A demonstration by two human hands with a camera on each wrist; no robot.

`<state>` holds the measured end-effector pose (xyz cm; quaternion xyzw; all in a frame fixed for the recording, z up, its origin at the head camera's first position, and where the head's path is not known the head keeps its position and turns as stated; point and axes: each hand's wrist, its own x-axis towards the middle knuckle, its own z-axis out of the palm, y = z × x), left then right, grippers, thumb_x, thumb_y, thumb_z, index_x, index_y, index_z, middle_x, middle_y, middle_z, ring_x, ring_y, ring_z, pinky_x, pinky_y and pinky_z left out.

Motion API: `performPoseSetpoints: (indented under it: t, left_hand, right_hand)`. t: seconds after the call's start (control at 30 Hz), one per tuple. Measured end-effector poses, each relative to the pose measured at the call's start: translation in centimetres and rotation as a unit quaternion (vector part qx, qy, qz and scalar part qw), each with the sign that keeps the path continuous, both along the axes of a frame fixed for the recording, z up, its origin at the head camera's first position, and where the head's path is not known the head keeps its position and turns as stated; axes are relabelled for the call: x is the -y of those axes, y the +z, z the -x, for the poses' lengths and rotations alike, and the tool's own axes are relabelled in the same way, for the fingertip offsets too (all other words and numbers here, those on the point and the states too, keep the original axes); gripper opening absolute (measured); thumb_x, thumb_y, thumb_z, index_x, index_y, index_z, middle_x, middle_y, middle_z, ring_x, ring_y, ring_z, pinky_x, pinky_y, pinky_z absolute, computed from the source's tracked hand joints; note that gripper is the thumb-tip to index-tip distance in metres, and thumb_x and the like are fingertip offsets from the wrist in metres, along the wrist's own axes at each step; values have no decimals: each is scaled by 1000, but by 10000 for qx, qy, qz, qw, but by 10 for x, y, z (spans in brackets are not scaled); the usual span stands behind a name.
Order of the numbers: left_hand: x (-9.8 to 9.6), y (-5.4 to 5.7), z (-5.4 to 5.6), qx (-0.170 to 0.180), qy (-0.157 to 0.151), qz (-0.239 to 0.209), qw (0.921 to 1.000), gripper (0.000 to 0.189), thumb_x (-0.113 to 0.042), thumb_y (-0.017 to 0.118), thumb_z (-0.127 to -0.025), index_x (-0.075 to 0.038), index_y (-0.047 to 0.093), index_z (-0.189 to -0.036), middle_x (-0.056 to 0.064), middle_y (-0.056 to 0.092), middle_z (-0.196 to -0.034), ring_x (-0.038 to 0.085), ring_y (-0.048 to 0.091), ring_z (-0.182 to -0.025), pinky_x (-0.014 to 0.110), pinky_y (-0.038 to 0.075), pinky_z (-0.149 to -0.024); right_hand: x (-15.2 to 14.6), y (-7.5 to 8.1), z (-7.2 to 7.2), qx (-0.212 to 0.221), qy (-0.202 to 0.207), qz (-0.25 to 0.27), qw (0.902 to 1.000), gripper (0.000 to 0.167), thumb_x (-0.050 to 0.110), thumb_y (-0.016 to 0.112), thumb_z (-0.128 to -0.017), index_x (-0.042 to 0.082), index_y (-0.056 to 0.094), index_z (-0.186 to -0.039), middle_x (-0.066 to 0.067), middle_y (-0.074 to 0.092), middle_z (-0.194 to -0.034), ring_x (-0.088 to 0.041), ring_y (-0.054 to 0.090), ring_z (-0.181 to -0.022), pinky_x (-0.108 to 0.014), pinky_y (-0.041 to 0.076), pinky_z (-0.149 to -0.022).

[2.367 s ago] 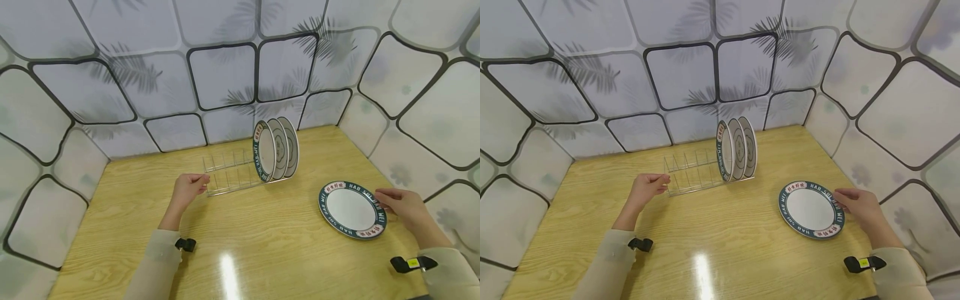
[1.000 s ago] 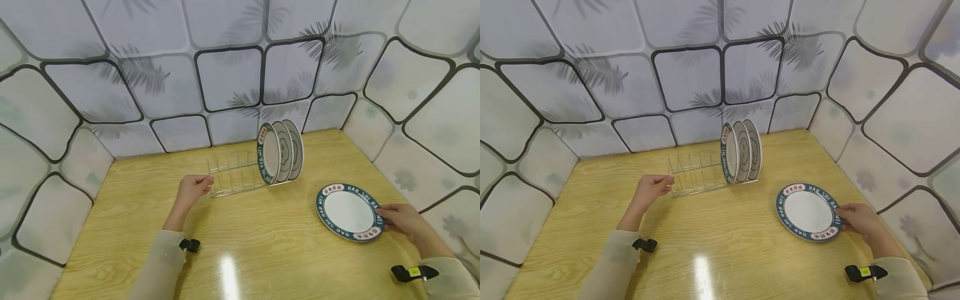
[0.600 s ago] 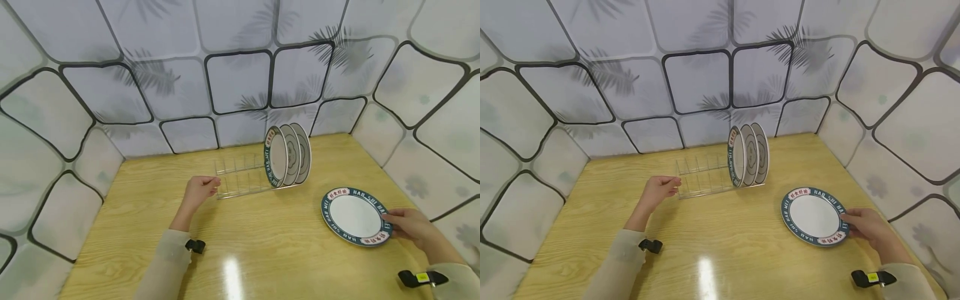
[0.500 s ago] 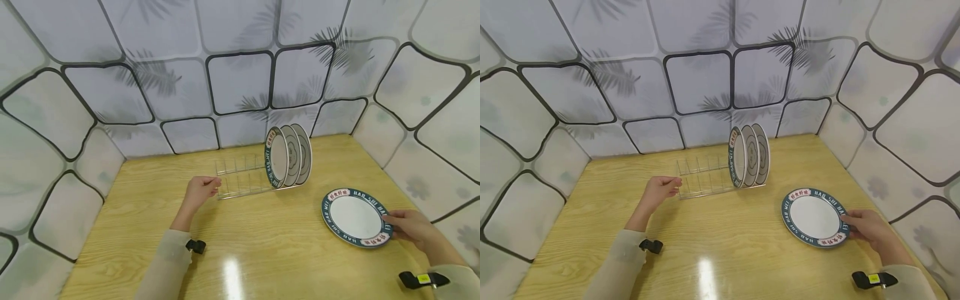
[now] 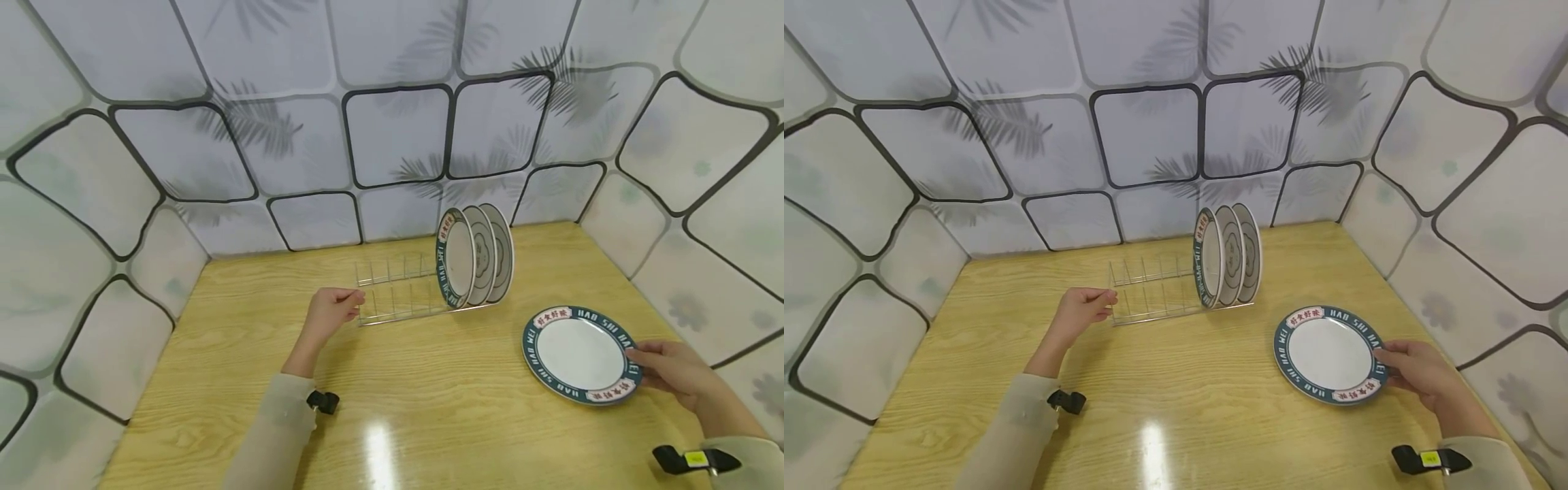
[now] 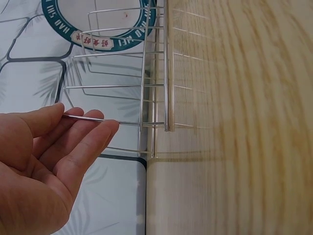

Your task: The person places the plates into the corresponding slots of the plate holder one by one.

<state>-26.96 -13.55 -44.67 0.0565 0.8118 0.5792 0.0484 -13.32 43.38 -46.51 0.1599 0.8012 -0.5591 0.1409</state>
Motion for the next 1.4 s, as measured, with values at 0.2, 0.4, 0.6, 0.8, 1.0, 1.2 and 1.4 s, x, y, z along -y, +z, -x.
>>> performPoseSetpoints:
  t: [0.2, 0.4, 0.6, 0.8, 1.0, 1.2, 1.4]
  left_hand:
    - [-2, 0, 1, 45, 17, -11, 10000, 33, -23, 63, -100, 4, 71, -116, 15, 72, -109, 37, 68, -98, 31, 60, -76]
    - [-3, -1, 2, 65, 19, -23, 10000, 34, -24, 63, -99, 4, 71, -117, 15, 72, -108, 37, 68, -98, 31, 60, -77]
    - [-3, 0, 0, 88, 18, -9, 10000, 33, -24, 63, -100, 3, 71, -117, 15, 72, -108, 37, 68, -98, 31, 60, -77]
    - [-2, 0, 0, 102, 60, -6, 9999, 32, -23, 62, -100, 2, 71, -117, 15, 72, -108, 37, 68, -98, 31, 60, -76]
    - [-1, -1, 0, 64, 78, -41, 9999, 32, -23, 63, -99, 3, 71, -116, 15, 72, -108, 38, 68, -97, 31, 60, -76]
    - [0, 0, 1, 42, 89, -55, 9999, 33, -23, 63, -99, 4, 71, -116, 15, 72, -108, 38, 68, -97, 31, 60, -76]
    - [0, 0, 0, 57, 98, -45, 9999, 34, -25, 63, -99, 4, 71, -116, 16, 72, -108, 38, 68, -98, 32, 60, -76]
  right_hand:
    - [4, 14, -3, -301, 129, -474, 9983, 64, 19, 49, -105, -29, 20, -137, 2, 62, -90, -10, 64, -75, -28, 59, -70]
    - [11, 30, -5, -652, 200, -688, 9953, 61, 22, 48, -106, -28, 27, -135, 1, 64, -89, -13, 66, -75, -29, 60, -71]
    - [20, 46, -7, -1007, 221, -735, 9920, 50, 21, 51, -105, -24, 43, -126, 1, 67, -88, -15, 67, -74, -30, 60, -70]
    - [33, 64, -9, -1475, 126, -897, 9849, 41, 18, 53, -104, -20, 51, -119, 3, 67, -84, -15, 68, -71, -31, 61, -66]
    - [45, 82, -8, -1830, -4, -728, 9804, 23, 17, 56, -103, -4, 62, -107, 5, 69, -82, -14, 69, -71, -29, 60, -64]
    - [69, 105, -7, -1891, -71, -1417, 9717, 49, 31, 53, -103, -15, 53, -123, 1, 70, -85, -15, 70, -73, -26, 60, -65]
    - [95, 129, -2, -1950, -217, -1666, 9663, 51, 39, 56, -101, -8, 58, -120, -4, 72, -84, -18, 70, -71, -25, 59, -63]
